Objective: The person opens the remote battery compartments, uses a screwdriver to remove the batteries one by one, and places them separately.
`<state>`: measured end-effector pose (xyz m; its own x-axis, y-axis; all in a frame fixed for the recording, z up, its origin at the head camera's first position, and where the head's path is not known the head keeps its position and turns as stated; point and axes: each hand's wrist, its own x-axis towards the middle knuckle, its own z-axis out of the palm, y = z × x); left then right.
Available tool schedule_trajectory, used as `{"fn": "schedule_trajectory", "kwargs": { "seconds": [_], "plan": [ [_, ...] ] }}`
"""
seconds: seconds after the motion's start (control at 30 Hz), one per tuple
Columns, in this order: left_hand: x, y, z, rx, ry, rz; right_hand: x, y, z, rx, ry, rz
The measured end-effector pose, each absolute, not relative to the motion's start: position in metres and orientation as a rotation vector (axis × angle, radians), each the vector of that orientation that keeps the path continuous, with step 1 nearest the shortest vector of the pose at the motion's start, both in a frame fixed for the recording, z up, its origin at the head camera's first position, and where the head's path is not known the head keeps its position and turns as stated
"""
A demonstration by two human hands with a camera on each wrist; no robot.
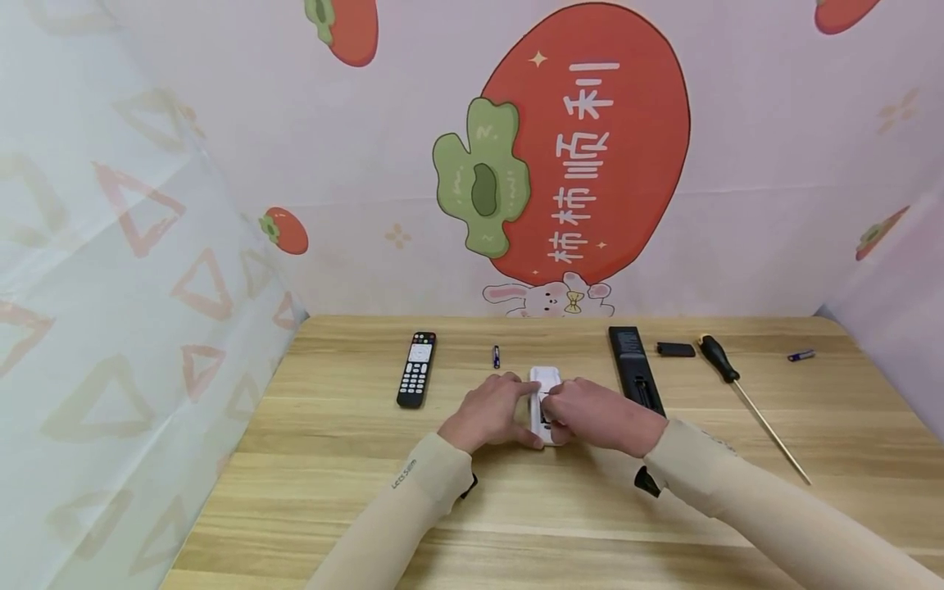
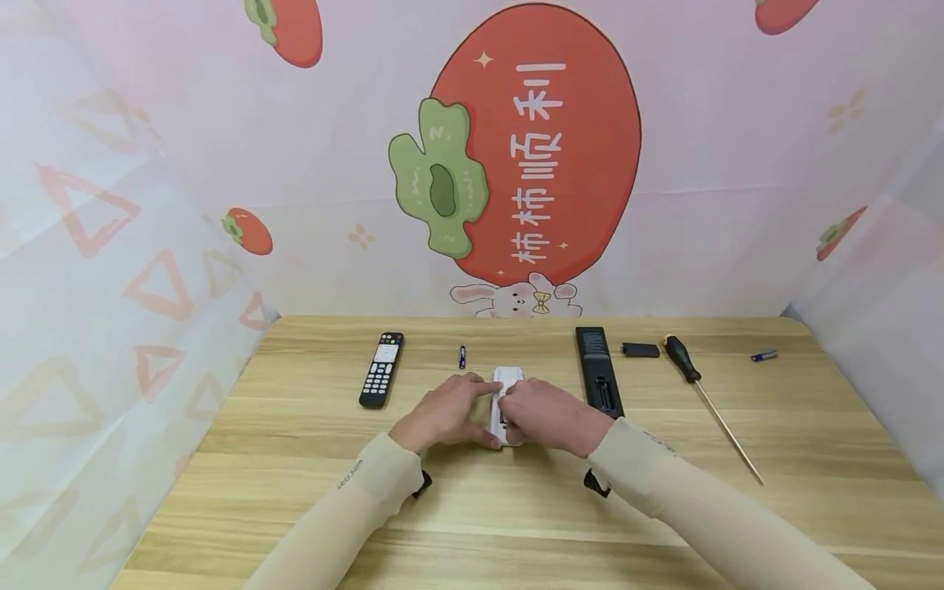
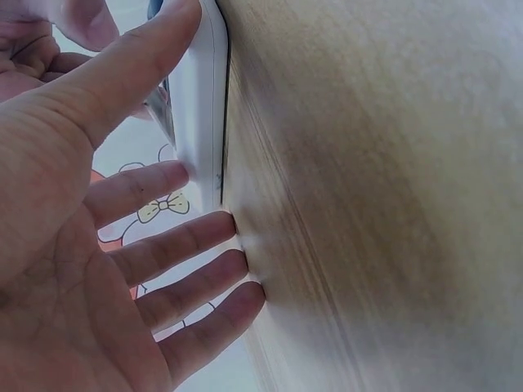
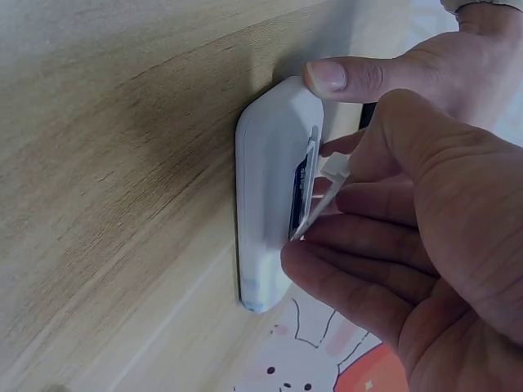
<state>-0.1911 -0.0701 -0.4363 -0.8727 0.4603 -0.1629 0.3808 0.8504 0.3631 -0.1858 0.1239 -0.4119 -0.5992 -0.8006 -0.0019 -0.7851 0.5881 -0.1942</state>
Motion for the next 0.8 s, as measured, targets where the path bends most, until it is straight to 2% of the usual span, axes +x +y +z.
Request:
{"fn": "schedule_trajectory", "kwargs": {
  "seconds": [0.8],
  "plan": [
    [-0.190,-0.070,-0.436,0.621,2.772,0.466,-0.183,0.139,-0.403,-1.352,2.803,-0.447]
  ]
}}
